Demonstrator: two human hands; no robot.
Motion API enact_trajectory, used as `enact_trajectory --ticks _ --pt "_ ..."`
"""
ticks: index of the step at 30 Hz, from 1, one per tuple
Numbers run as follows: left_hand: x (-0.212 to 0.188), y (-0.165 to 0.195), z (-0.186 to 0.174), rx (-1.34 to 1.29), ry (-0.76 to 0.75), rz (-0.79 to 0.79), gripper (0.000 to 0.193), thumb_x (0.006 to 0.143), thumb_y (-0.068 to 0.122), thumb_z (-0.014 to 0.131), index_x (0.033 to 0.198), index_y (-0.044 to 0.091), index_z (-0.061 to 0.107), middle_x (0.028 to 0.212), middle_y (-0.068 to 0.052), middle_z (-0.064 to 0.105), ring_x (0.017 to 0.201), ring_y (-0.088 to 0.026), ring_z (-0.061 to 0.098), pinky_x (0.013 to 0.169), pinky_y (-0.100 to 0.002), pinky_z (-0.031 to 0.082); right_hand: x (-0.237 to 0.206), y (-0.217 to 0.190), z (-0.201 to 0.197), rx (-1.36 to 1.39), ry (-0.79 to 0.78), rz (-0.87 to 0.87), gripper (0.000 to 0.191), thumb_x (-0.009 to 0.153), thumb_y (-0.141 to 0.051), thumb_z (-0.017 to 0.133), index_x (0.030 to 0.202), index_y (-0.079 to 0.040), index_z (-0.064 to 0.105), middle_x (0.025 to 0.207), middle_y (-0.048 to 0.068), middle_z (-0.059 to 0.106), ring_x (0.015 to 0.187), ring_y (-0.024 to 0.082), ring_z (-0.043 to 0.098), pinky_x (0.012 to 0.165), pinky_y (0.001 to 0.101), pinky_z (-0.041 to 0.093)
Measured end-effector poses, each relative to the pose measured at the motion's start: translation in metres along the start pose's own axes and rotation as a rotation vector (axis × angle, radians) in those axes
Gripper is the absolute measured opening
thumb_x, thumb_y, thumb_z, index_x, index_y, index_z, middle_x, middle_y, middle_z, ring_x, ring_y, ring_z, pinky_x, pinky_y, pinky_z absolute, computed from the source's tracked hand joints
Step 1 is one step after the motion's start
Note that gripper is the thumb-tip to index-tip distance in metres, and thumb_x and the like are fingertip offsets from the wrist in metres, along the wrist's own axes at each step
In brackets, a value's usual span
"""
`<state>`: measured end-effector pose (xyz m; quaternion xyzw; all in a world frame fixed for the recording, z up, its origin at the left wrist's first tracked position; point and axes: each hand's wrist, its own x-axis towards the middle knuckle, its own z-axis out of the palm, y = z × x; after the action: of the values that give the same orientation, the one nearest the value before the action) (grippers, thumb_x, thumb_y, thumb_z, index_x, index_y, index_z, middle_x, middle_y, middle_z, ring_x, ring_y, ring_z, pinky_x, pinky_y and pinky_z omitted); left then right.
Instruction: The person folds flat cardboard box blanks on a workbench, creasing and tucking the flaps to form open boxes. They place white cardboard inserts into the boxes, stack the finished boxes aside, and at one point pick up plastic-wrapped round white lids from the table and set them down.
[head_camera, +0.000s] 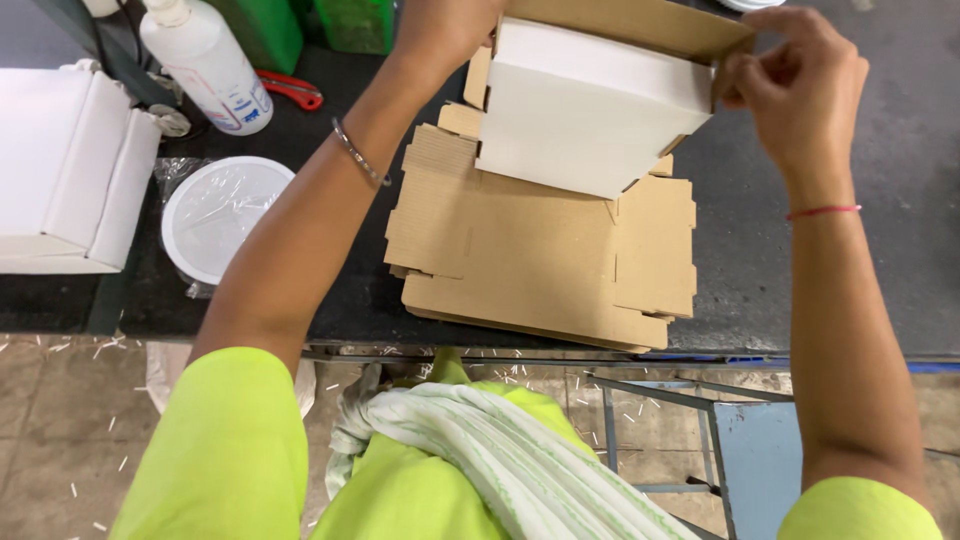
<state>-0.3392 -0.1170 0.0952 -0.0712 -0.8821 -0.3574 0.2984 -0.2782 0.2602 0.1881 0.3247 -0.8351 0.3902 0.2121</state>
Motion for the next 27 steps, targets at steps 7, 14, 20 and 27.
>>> enact_trajectory --ticks 7,14,20,27 --pt "-0.01 0.017 -0.009 0.051 0.04 0.063 0.037 0.103 0.027 0.065 0.074 0.006 0.074 0.058 -0.003 0.07 0.057 -0.01 0.074 0.055 -0.026 0.059 -0.012 0.003 0.004 -0.088 0.007 -0.157 0.021 0.103 0.018 0.065 0.123 0.012 0.066 0.095 0.019 0.073 0.088 0.021 0.076 0.077 0.0298 0.064" --pt "-0.052 0.071 -0.038 -0.166 0.26 0.262 0.032 0.099 0.026 0.083 0.088 0.002 0.065 0.065 -0.007 0.06 0.056 -0.018 0.061 0.055 -0.033 0.046 -0.031 0.01 0.014 -0.096 0.102 -0.104 0.024 0.103 0.016 0.071 0.125 0.007 0.068 0.096 0.015 0.075 0.087 0.015 0.073 0.076 0.0239 0.058" --pt "-0.077 0.1 -0.039 -0.162 0.345 0.212 0.029 0.098 0.019 0.082 0.116 0.002 0.067 0.094 -0.011 0.064 0.075 -0.022 0.063 0.07 -0.034 0.053 -0.041 0.017 0.027 -0.042 0.152 0.005 0.027 0.106 0.013 0.071 0.13 0.002 0.069 0.101 0.012 0.074 0.092 0.013 0.072 0.083 0.0235 0.058" --pt "-0.086 0.073 -0.046 0.113 0.275 0.458 0.024 0.105 0.017 0.078 0.124 0.007 0.068 0.127 -0.005 0.069 0.119 -0.028 0.061 0.099 -0.039 0.055 -0.059 0.01 0.037 -0.157 0.167 -0.018 0.017 0.11 -0.002 0.075 0.126 -0.007 0.072 0.13 0.009 0.066 0.124 0.022 0.063 0.103 0.0345 0.056"
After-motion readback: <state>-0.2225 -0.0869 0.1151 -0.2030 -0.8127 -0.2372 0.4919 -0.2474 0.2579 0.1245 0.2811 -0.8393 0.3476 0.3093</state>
